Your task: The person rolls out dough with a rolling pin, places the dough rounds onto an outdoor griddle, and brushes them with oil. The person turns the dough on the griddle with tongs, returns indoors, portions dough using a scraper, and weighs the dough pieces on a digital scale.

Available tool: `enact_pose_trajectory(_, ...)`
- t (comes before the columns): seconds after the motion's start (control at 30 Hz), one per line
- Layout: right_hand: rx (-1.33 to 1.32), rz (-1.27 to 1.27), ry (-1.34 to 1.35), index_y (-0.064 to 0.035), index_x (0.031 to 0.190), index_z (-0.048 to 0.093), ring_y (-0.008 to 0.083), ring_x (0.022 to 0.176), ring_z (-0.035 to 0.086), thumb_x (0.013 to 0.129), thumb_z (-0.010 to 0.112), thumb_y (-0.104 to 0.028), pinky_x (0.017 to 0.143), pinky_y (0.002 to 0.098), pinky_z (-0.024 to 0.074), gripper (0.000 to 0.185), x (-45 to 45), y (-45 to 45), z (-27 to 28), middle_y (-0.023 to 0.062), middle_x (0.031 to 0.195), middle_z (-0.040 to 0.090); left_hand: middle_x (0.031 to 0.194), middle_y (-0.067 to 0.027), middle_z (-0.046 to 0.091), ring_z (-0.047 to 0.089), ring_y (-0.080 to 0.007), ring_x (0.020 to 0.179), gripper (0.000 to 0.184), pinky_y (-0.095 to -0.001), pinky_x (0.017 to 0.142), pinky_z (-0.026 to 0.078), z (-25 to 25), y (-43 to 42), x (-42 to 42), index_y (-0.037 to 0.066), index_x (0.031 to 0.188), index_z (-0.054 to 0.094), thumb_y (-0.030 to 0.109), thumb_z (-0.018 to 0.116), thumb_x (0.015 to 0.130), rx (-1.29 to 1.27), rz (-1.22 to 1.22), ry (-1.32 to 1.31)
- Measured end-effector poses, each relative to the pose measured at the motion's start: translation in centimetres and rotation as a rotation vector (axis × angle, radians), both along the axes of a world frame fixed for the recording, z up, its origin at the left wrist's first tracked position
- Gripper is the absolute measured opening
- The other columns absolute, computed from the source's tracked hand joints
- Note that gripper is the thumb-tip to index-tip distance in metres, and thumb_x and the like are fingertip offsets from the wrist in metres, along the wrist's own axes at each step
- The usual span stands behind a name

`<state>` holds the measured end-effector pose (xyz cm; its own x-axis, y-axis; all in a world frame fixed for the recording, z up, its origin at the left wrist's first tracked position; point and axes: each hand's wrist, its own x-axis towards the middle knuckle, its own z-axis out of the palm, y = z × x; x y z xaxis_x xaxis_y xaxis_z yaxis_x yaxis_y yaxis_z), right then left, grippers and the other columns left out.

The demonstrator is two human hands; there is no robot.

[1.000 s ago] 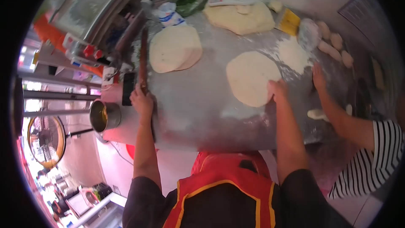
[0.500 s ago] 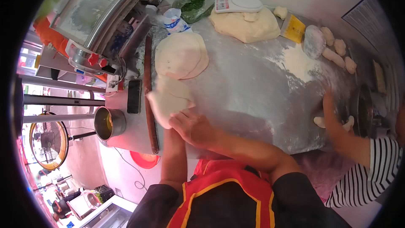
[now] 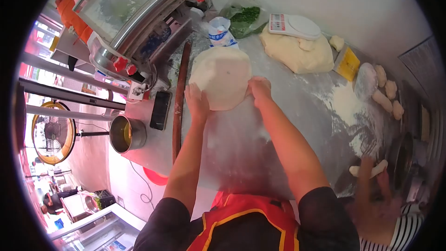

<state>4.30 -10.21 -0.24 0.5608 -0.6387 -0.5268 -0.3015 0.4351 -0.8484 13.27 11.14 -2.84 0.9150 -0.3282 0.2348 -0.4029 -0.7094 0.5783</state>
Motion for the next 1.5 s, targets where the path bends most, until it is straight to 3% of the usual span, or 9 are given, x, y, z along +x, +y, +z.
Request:
enact_pose_trajectory(0.07, -0.346, -0.023, 0.102, 0.0049, 0.102, 0.058, 0.0247, 0.090, 0.061, 0.070, 0.070, -0.009, 0.073, 0.0326, 0.0516, 0.036, 1.4, -0.6, -0.3, 0.0155, 0.092, 0.060, 0.146, -0.0262, 0.027, 0.024, -0.0410, 0.136, 0.061, -0.0505, 0.110, 0.022, -0.3, 0.4, -0.6, -0.002, 0.138, 0.035, 0.027, 0.055, 0.088, 0.019, -0.054, 0.043)
enact_pose_trajectory(0.17, -0.349, -0.135, 0.022, 0.0064, 0.106, 0.059, 0.0273, 0.081, 0.064, 0.067, 0.076, -0.014, 0.069, 0.0351, 0.0528, 0.048, 5.1, -1.8, -2.7, 0.0155, 0.090, 0.063, 0.145, -0.0246, 0.030, 0.027, -0.0388, 0.135, 0.060, -0.0490, 0.111, 0.022, 0.6, -0.7, -1.1, -0.001, 0.137, 0.036, 0.027, 0.057, 0.087, 0.091, -0.101, -0.050)
enact_pose_trajectory(0.37, 0.004, 0.417, 0.100, 0.0092, 0.119, 0.049, 0.0301, 0.081, 0.067, 0.070, 0.079, -0.012, 0.066, 0.0426, 0.0558, 0.061, 7.1, -2.2, 4.3, 0.0211, 0.102, 0.064, 0.145, -0.0236, 0.030, 0.027, -0.0364, 0.136, 0.060, -0.0485, 0.111, 0.022, 0.0, -2.0, -2.0, -0.002, 0.135, 0.038, 0.028, 0.058, 0.087, 0.060, -0.056, -0.114)
enact_pose_trajectory(0.67, 0.117, 0.366, 0.161, 0.0088, 0.114, 0.055, 0.0263, 0.081, 0.067, 0.067, 0.079, -0.008, 0.069, 0.0387, 0.0547, 0.056, 8.0, -2.1, 3.4, 0.0195, 0.098, 0.065, 0.140, -0.0247, 0.037, 0.033, -0.0368, 0.132, 0.049, -0.0414, 0.110, 0.027, 1.8, -2.5, 0.2, -0.004, 0.132, 0.040, 0.020, 0.052, 0.092, -0.376, -0.019, 0.198)
enact_pose_trajectory(0.77, -0.540, 0.531, 0.158, 0.0024, 0.108, 0.058, 0.0278, 0.075, 0.067, 0.070, 0.076, -0.014, 0.063, 0.0396, 0.0529, 0.046, 9.9, -1.2, 1.4, 0.0190, 0.096, 0.066, 0.138, -0.0222, 0.041, 0.037, -0.0320, 0.131, 0.047, -0.0357, 0.109, 0.028, 1.8, -2.9, 1.9, -0.003, 0.134, 0.040, 0.020, 0.047, 0.094, -0.653, 0.022, 0.358)
enact_pose_trajectory(0.9, -1.324, 0.954, -0.021, -0.0065, 0.104, 0.059, 0.0340, 0.073, 0.064, 0.075, 0.069, -0.021, 0.060, 0.0404, 0.0521, 0.034, 5.3, 10.2, 13.3, 0.0178, 0.081, 0.065, 0.140, -0.0166, 0.041, 0.039, -0.0276, 0.129, 0.046, -0.0342, 0.108, 0.028, 4.5, -2.9, 1.4, -0.001, 0.137, 0.038, 0.025, 0.035, 0.099, -1.630, 0.136, 0.856)
enact_pose_trajectory(1.0, -1.615, 1.252, -0.125, -0.0098, 0.105, 0.057, 0.0320, 0.071, 0.062, 0.075, 0.066, -0.020, 0.059, 0.0411, 0.0523, 0.034, -1.6, 17.0, 15.9, 0.0148, 0.091, 0.062, 0.135, -0.0166, 0.043, 0.041, -0.0282, 0.124, 0.044, -0.0348, 0.106, 0.030, 7.3, -1.3, -2.1, -0.001, 0.133, 0.040, 0.024, 0.037, 0.097, -1.851, 0.189, 0.950)
enact_pose_trajectory(1.27, -1.510, 1.469, -0.661, -0.0078, 0.122, 0.053, 0.0286, 0.102, 0.052, 0.080, 0.066, -0.026, 0.091, 0.0449, 0.0415, 0.048, -13.0, 22.6, 21.8, 0.0142, 0.119, 0.054, 0.123, -0.0165, 0.048, 0.046, -0.0297, 0.113, 0.038, -0.0365, 0.099, 0.035, 16.7, 10.4, -16.8, 0.000, 0.121, 0.047, 0.021, 0.044, 0.090, -1.061, 0.155, 0.374)
enact_pose_trajectory(1.5, -1.304, 1.359, -0.958, -0.0003, 0.134, 0.043, 0.0375, 0.128, 0.037, 0.092, 0.054, -0.034, 0.107, 0.0461, 0.0263, 0.055, -14.2, 27.8, 18.7, 0.0219, 0.137, 0.041, 0.112, -0.0165, 0.053, 0.051, -0.0311, 0.103, 0.032, -0.0379, 0.092, 0.039, 27.2, 20.9, -30.0, 0.000, 0.110, 0.053, 0.018, 0.049, 0.084, -0.314, 0.346, -0.053)
